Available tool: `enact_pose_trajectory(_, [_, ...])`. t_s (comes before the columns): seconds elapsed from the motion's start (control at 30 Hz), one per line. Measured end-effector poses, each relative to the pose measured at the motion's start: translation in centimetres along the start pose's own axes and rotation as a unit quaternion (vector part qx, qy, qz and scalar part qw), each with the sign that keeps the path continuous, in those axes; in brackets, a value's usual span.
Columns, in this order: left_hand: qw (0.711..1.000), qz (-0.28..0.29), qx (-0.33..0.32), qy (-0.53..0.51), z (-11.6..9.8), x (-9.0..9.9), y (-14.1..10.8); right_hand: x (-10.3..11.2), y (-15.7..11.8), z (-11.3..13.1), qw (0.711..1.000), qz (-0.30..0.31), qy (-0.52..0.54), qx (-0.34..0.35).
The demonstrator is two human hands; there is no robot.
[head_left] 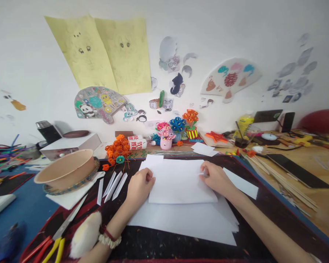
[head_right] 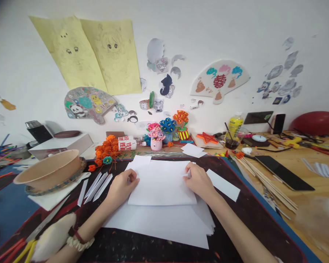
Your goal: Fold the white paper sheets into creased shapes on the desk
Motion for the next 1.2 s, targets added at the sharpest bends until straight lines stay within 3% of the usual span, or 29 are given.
enact_pose_trajectory(0.1, [0.999,-0.012,-0.024,0.031,-0.8,0.4,-0.2,0.4,-0.4,1.4,0.999,-0.013,-0.022,0.039])
enact_pose_trajectory(0.27, [0.992,0.011,-0.096,0.081,-2.5,-0.3,-0.2,-1.0,-1.6,5.9,0.966,0.058,-0.118,0.224])
enact_pose_trajectory(0.6, [0.976,0.035,-0.179,0.117,-4.1,-0.6,-0.3,-1.8,-2.9,7.7,0.926,0.116,-0.075,0.352])
enact_pose_trajectory(0.9, [0.943,0.086,-0.309,0.093,-5.4,-3.0,-0.1,-3.8,-3.1,8.0,0.896,0.2,-0.027,0.395])
enact_pose_trajectory(1.2, [0.921,0.139,-0.353,0.087,-6.1,-3.8,-0.2,-4.0,-3.0,8.8,0.88,0.181,-0.102,0.428])
Point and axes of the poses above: each hand's wrist, its own y-axis towards the middle knuckle, its own x-axis out of the back of the hand, z = x × y, the point moved 10 cm from there along y, towards the middle knuckle, and after that the axes turned 9 degrees about z, right-handed, at the moved point
